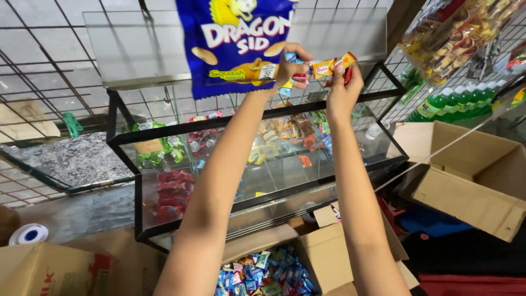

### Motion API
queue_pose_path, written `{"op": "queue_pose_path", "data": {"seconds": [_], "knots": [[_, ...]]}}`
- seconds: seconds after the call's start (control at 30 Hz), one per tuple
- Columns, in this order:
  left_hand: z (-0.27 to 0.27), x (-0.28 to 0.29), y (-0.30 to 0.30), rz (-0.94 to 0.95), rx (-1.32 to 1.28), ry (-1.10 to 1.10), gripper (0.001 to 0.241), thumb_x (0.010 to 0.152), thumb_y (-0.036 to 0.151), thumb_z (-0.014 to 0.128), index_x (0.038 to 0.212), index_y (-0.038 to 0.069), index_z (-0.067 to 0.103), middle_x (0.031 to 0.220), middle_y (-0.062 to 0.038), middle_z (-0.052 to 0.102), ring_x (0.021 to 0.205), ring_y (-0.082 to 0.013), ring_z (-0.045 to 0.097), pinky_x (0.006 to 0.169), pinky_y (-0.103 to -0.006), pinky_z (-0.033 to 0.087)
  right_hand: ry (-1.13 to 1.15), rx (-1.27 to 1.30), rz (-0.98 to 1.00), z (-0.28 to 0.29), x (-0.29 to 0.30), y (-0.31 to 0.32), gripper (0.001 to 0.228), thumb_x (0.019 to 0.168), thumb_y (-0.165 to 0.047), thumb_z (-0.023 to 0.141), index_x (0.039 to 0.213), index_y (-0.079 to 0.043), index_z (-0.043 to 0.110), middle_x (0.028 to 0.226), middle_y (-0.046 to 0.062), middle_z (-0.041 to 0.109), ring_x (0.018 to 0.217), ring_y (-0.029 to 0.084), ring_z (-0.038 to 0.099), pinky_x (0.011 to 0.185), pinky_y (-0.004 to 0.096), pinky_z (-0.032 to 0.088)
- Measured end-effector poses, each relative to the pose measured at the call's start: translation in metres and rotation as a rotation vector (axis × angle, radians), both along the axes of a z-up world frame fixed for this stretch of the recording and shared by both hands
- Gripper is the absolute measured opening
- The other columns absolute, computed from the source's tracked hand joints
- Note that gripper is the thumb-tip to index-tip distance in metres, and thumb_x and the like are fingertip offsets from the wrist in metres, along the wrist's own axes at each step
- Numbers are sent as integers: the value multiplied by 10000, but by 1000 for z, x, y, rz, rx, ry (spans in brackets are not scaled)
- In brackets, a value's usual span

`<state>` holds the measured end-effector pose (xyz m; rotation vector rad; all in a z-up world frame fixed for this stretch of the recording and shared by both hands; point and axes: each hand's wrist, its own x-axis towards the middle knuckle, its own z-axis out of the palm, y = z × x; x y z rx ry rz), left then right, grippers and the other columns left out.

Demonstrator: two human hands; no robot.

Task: Restocking and sorting various small candies and snack packets from cardboard boxes into a glass display case.

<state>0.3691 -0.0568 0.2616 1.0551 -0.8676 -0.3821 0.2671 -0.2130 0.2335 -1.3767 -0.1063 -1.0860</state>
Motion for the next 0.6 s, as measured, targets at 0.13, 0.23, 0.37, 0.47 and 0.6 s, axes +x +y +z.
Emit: {"op": "queue_pose_path", "data": {"seconds": [0.13, 0.23, 0.37, 0.47, 0.6], "knots": [[-13, 11, -27, 163, 45, -75, 198, 852, -4, 698, 1026, 51, 622, 983, -78, 631, 842, -218, 717, 613, -409, 679, 19, -37, -30, -4, 0, -2, 239, 1104, -231, 596, 1154, 2, 607, 896, 13, 621, 686, 78, 548, 601, 270, 533], [-23, 22, -40, 266, -43, -106, 190, 836, -16, 666, 969, 95, 588, 942, -33, 613, 856, -159, 658, 603, -383, 680, 4, -79, -32, 4, -10, 11, 224, 1102, -203, 594, 1196, 1, 597, 922, 7, 633, 706, 68, 562, 602, 261, 524], [-25, 25, -39, 527, -120, -415, 169, 779, -95, 715, 813, 49, 634, 859, -58, 679, 840, -167, 654, 753, -308, 562, 134, -190, -87, 17, -25, 27, 193, 1092, -179, 592, 1179, -12, 636, 890, -9, 613, 652, 53, 533, 555, 231, 446], [-25, 30, -39, 411, -95, -406, 181, 736, -137, 614, 759, 43, 607, 816, -61, 680, 796, -157, 650, 740, -274, 531, 202, -217, 7, 8, -20, 13, 188, 1100, -161, 589, 1166, -14, 686, 834, 5, 560, 637, 59, 460, 544, 236, 364], [-58, 70, -74, 460, -190, -548, 234, 727, -169, 643, 750, 47, 557, 804, -68, 673, 797, -172, 645, 737, -293, 518, 64, -424, -33, -6, -5, -5, 149, 1136, -93, 651, 1139, 50, 693, 1028, 39, 604, 819, 76, 532, 693, 253, 442]]}}
